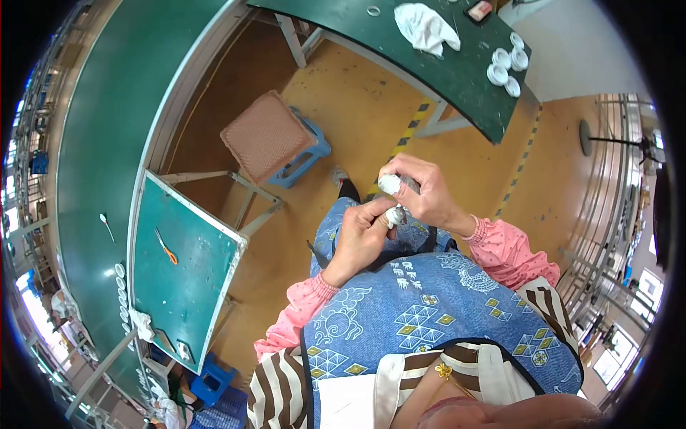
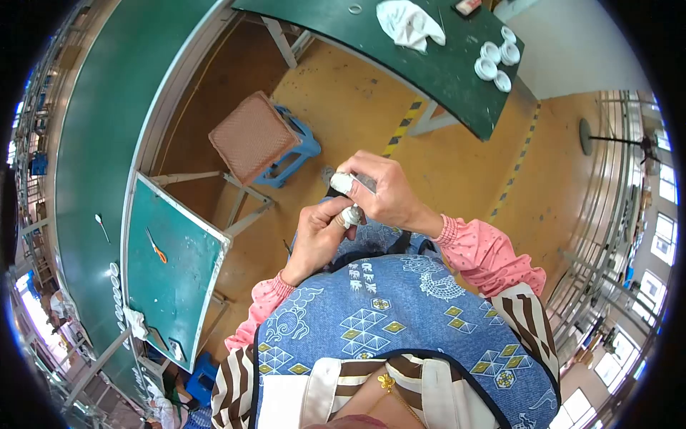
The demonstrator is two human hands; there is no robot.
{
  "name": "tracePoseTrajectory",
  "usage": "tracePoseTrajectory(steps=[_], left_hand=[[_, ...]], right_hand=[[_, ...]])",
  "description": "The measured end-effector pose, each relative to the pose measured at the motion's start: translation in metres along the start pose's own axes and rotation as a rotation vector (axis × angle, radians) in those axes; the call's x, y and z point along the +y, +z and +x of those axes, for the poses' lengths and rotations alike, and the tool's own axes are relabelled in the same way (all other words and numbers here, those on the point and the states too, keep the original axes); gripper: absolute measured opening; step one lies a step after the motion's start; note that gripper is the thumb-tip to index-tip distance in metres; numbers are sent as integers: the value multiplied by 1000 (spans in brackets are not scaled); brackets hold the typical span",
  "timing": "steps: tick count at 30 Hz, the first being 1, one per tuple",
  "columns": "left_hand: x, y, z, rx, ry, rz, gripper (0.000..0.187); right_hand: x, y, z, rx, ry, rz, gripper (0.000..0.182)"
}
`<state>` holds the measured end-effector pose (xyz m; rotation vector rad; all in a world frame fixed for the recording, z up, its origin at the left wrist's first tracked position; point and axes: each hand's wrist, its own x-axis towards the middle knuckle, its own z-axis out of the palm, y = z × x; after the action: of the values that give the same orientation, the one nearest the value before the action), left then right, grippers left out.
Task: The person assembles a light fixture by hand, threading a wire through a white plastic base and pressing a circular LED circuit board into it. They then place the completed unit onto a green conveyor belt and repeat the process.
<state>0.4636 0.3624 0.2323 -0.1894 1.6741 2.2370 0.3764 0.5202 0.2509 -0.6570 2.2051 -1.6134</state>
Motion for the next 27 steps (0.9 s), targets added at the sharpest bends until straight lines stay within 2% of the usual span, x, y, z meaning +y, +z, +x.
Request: tracePoseTrajectory(steps=[3, 4, 8, 10, 13, 17, 18, 20, 21, 22, 25, 26, 27], left_hand=[[12, -23, 26, 24, 92, 19, 15], [14, -28, 37, 77, 160, 30, 16], [39, -56, 53, 81, 0, -2, 17], [47, -72, 61, 70, 11, -29, 17], [35, -96, 77, 91, 33, -79, 16], [27, -126, 95, 60, 71, -27, 15], [29, -137, 101, 134, 249, 264, 18], [35, -153, 111, 286, 457, 485, 21], [43, -161, 117, 364, 557, 596, 23], [51, -167, 118, 377, 570, 656, 31], [69, -150, 123, 329, 304, -27, 43], [66, -153, 129, 286, 214, 75, 54], [66, -152, 137, 285, 231, -12, 54]], right_hand=[[-15, -1, 37, -79, 202, 168, 19], [-17, -2, 50, -97, 325, 278, 21], [-2, 10, 92, -20, 134, 33, 21], [-3, 16, 112, -19, 70, -41, 20], [4, 19, 144, -147, 13, -104, 23], [-18, 10, 168, -298, -52, -305, 52], [-22, 9, 176, -322, -81, -331, 60], [-28, 7, 191, -364, -161, -404, 80], [-30, 6, 199, -361, -206, -443, 80], [-33, 7, 204, -352, -248, -482, 80], [-36, 9, 227, -357, -353, -562, 82], [-34, 8, 237, -363, -386, -580, 82], [-34, 5, 248, -378, -428, -577, 82]])
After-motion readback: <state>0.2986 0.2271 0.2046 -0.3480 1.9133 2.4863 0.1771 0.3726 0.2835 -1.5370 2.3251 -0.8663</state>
